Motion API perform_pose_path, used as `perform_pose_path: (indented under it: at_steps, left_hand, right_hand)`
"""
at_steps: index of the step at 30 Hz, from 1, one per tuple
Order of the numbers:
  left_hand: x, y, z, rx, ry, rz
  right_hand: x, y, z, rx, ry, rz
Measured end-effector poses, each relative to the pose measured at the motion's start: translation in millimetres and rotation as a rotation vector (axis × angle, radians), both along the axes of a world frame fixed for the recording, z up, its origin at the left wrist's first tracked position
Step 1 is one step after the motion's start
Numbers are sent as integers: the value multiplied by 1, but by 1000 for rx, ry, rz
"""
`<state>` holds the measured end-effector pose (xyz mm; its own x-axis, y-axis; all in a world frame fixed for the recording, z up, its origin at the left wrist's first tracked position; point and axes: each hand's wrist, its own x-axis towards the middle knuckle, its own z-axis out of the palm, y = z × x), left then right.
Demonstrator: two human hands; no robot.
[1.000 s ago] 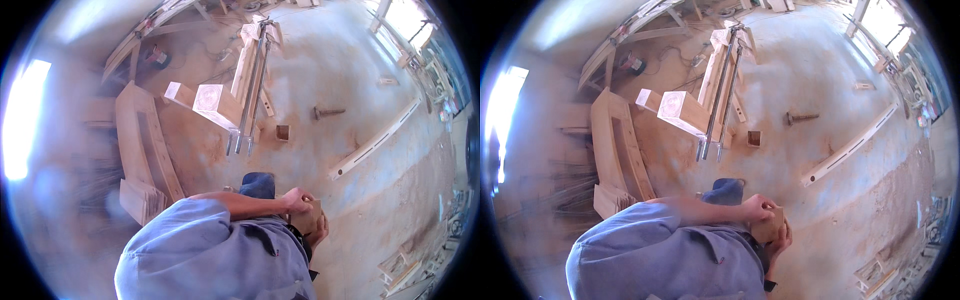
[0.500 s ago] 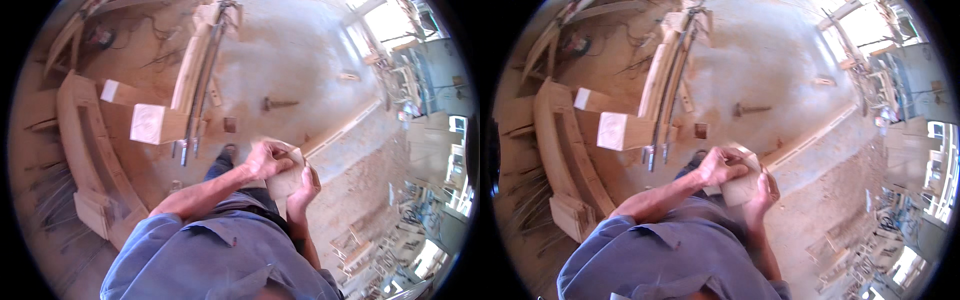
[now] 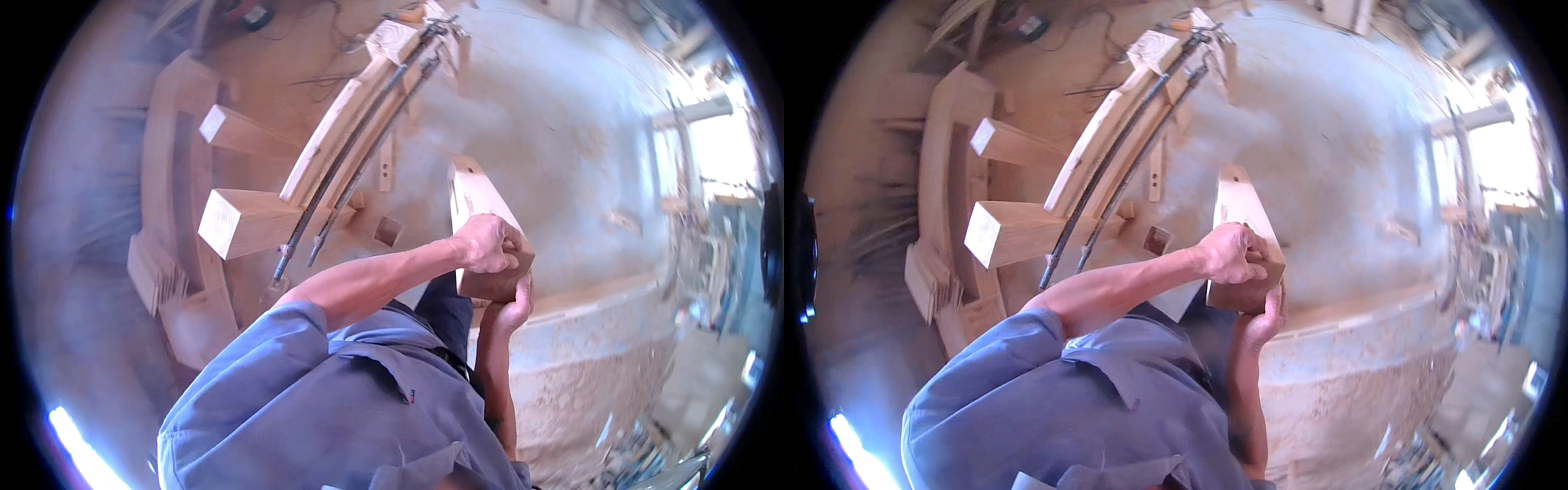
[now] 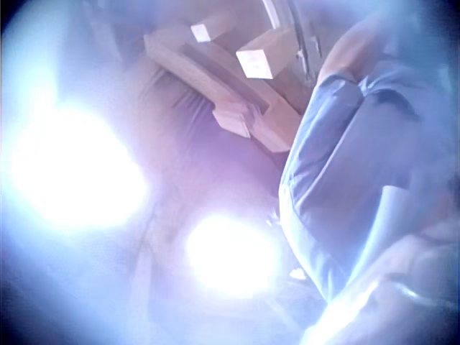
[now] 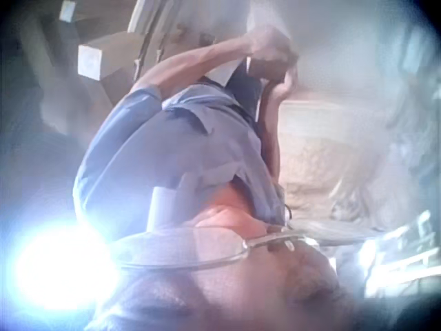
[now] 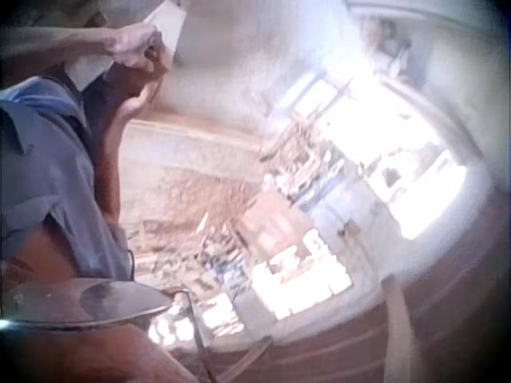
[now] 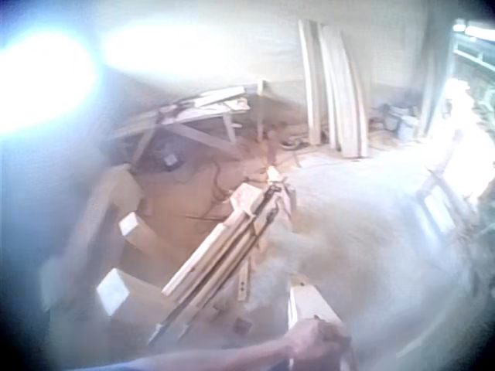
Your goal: The person uses a hand saw to cut a piece of wood, then uses an angle grinder to smooth and shape a carved wooden panel. They also use a hammer and chisel to refine the wood's edges and details.
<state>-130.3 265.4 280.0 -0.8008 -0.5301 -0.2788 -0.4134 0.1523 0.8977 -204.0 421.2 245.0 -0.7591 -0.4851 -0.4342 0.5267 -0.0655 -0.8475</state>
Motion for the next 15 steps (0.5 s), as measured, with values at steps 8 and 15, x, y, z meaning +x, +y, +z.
perform_pose_path:
  at_steps: [8, 15]
  left_hand:
    - [-67, -68, -12, 79, 53, 243]
    - [-113, -140, 1, 63, -1, 360]
  right_hand:
    - [-137, -67, -12, 217, 285, 697]
    - [-221, -169, -8, 124, 313, 1154]
